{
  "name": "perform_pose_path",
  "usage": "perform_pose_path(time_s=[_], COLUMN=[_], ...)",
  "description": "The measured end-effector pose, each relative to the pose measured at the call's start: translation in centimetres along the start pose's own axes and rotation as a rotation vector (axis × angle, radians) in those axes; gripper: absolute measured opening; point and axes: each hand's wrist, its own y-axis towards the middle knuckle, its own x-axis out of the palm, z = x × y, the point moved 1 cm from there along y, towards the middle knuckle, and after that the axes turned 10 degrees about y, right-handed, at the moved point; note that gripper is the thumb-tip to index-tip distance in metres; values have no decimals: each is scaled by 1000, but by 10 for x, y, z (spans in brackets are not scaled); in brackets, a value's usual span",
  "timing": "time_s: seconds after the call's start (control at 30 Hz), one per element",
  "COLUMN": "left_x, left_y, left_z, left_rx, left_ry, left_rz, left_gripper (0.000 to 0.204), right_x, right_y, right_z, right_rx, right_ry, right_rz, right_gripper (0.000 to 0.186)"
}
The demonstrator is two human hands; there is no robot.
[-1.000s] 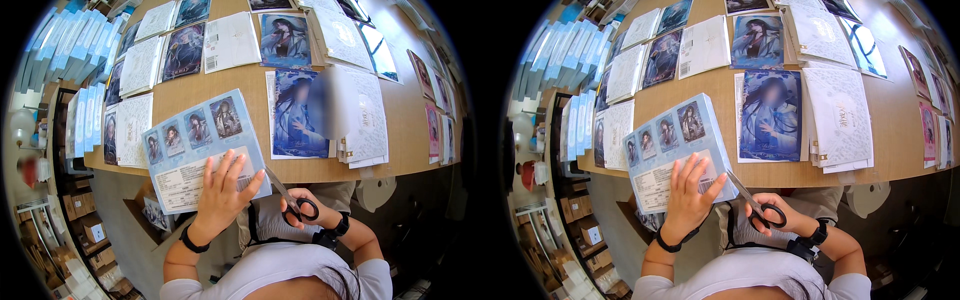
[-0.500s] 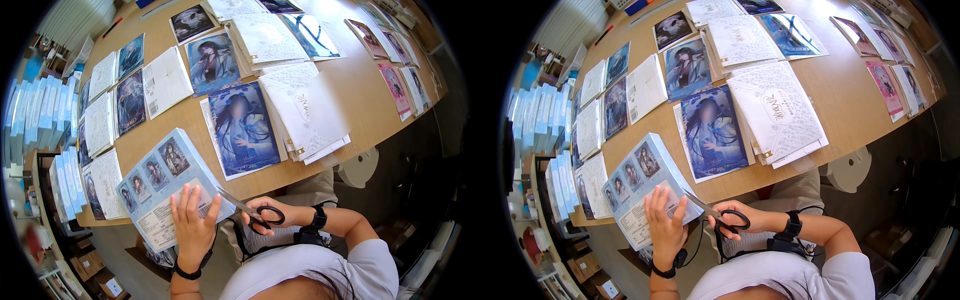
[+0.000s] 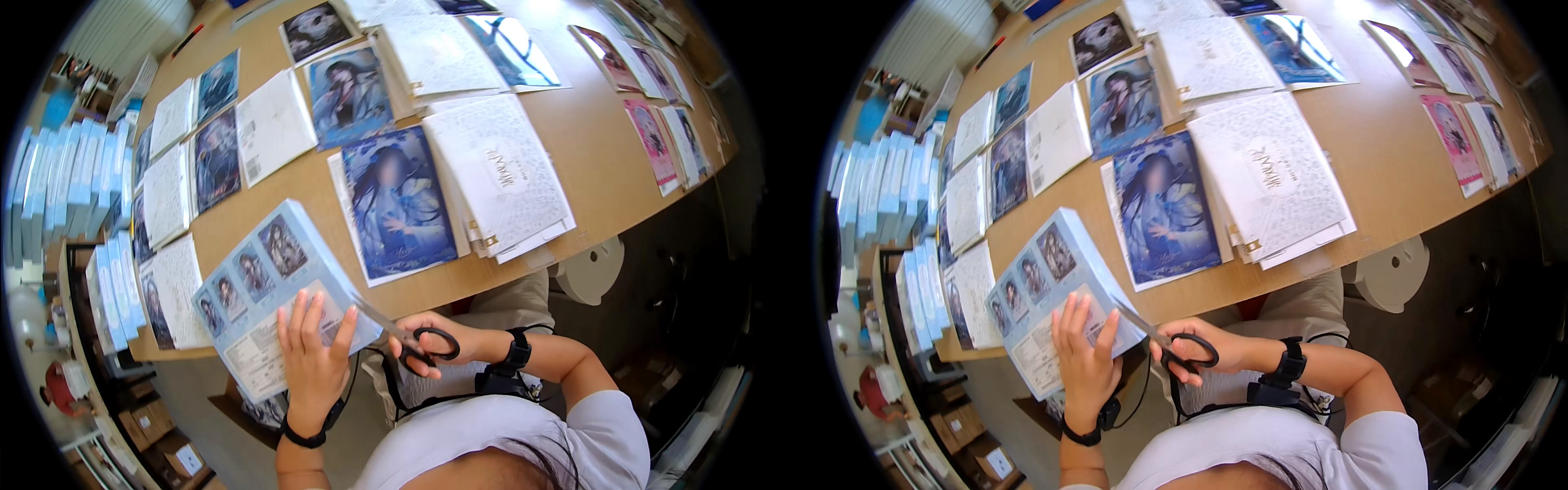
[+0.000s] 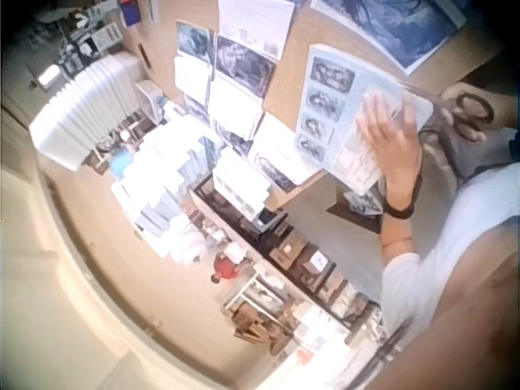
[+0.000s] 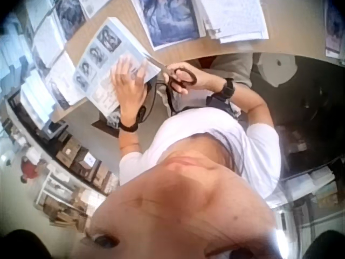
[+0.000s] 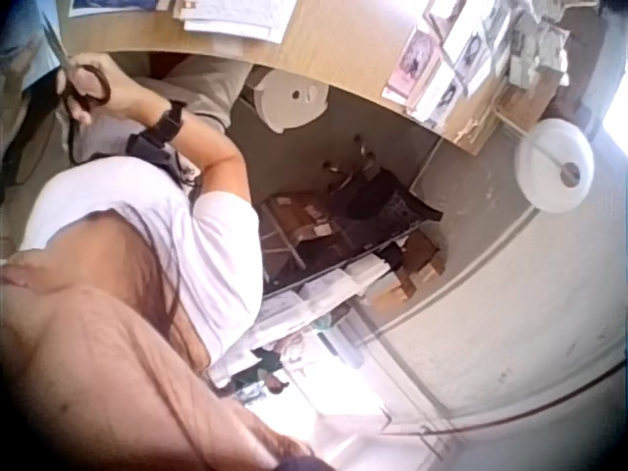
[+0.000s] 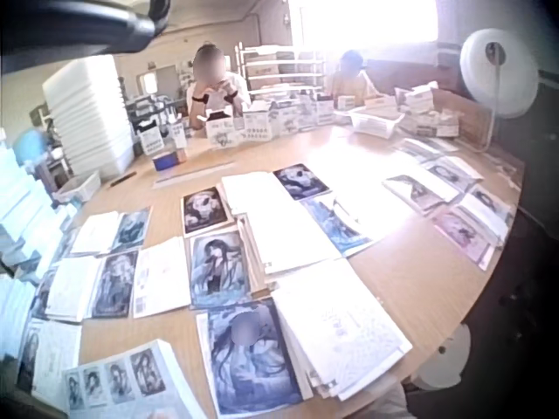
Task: The person opens several white envelopes to remove decorative cards and inserts them into a larger blue box. They then use scissors to cut the plastic wrapping on the box and remove the film. The person works at a wooden table in a room with stacks of similar stationery items.
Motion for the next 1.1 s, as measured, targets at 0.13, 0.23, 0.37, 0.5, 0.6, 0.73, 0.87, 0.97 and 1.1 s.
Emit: perform_pose_path(time_s=[0.13, 0.23, 0.37, 0.5, 0.6, 0.73, 0.87, 0.97, 1.1], left_x=[4, 7, 8, 8, 8, 7, 6, 7, 8], left_y=[0, 0, -5, -8, -6, -8, -9, -9, -10], left_z=[-3, -2, -4, -4, -3, 0, -1, -1, -1], left_rx=[8, 1, 3, 17, 13, 2, -5, -9, -4], left_ry=[-5, 4, 19, 50, 70, 78, 69, 66, 89], left_rz=[27, 51, 65, 59, 83, 88, 81, 78, 77], left_gripper=[79, 73, 68, 60, 52, 50, 51, 51, 49], right_x=[-2, -2, 1, 5, 6, 12, 14, 12, 16], right_y=[1, 1, -1, -1, -1, -2, -4, -4, -3], right_z=[-2, -2, -3, 1, 5, 12, 14, 13, 16], right_rx=[-38, -24, 28, 7, -7, -31, -36, -62, -88], right_ry=[26, 64, 53, 46, 21, 11, -31, -62, -52], right_rz=[-33, -17, 24, 35, 59, 109, 167, 176, 184], right_gripper=[54, 56, 64, 67, 70, 71, 69, 67, 64])
